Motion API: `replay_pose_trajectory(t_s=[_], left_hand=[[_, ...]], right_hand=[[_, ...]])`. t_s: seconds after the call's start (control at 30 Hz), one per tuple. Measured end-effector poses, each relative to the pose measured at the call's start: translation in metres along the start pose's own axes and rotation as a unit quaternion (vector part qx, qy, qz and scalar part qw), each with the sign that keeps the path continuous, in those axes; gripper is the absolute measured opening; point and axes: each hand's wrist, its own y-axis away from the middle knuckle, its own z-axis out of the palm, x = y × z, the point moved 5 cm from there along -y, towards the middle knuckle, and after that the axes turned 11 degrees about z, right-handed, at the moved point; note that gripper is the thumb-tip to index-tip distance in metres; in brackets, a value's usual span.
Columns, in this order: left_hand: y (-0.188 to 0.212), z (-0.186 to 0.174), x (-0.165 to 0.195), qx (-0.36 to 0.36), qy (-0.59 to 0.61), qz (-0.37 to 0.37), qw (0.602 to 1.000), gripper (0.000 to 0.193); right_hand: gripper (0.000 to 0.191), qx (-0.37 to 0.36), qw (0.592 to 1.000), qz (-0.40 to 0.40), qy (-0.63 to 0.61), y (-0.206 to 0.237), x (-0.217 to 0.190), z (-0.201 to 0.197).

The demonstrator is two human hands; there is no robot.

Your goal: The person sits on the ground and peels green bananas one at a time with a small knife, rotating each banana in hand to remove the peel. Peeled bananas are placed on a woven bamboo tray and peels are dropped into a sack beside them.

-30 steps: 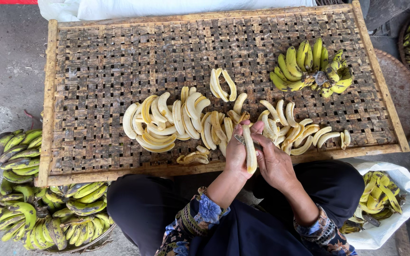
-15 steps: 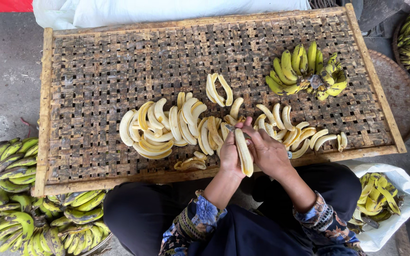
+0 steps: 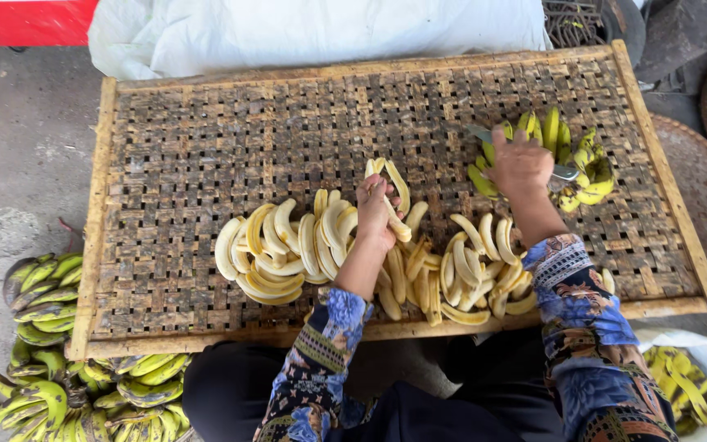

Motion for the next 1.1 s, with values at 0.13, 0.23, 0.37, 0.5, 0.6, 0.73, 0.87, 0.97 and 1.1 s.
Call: replay_pose_trajectory(t_s=[0.13,0.23,0.37,0.5,0.6,0.73,0.87,0.97,1.1], left_hand=[[-0.032,0.015,0.025,-0.068,-0.131,0.073,0.986,0.04],[-0.033,0.016,0.029,-0.093,-0.21,0.071,0.971,0.053],[-0.017,-0.003,0.052,-0.053,-0.202,0.152,0.966,0.065],[0.017,-0.022,0.065,-0.039,-0.111,0.179,0.977,0.069],[0.049,-0.016,0.06,-0.061,-0.126,0.152,0.978,0.069],[0.098,0.024,0.037,-0.203,-0.227,0.114,0.946,0.065],[0.145,0.047,0.016,-0.292,-0.126,0.139,0.938,0.057],[0.157,0.041,0.01,-0.285,-0.036,0.172,0.942,0.043],[0.164,0.025,0.014,-0.241,-0.139,0.275,0.92,0.034]], right_hand=[[0.096,-0.059,0.998,0.019,-0.033,-0.016,0.013,0.01],[0.069,-0.041,0.998,0.002,-0.049,-0.021,0.012,0.017],[0.036,0.027,0.992,0.024,-0.123,-0.026,0.022,0.025],[0.038,0.094,0.964,0.032,-0.248,-0.023,0.048,0.029],[0.031,0.058,0.817,-0.018,-0.574,-0.008,0.066,0.025],[0.032,-0.157,0.58,-0.038,-0.798,0.049,0.076,0.027],[0.044,-0.279,0.437,-0.116,-0.847,0.154,0.031,0.041],[0.052,-0.283,0.522,-0.102,-0.798,0.211,-0.002,0.06],[0.056,-0.025,0.75,-0.146,-0.644,0.243,0.001,0.04]])
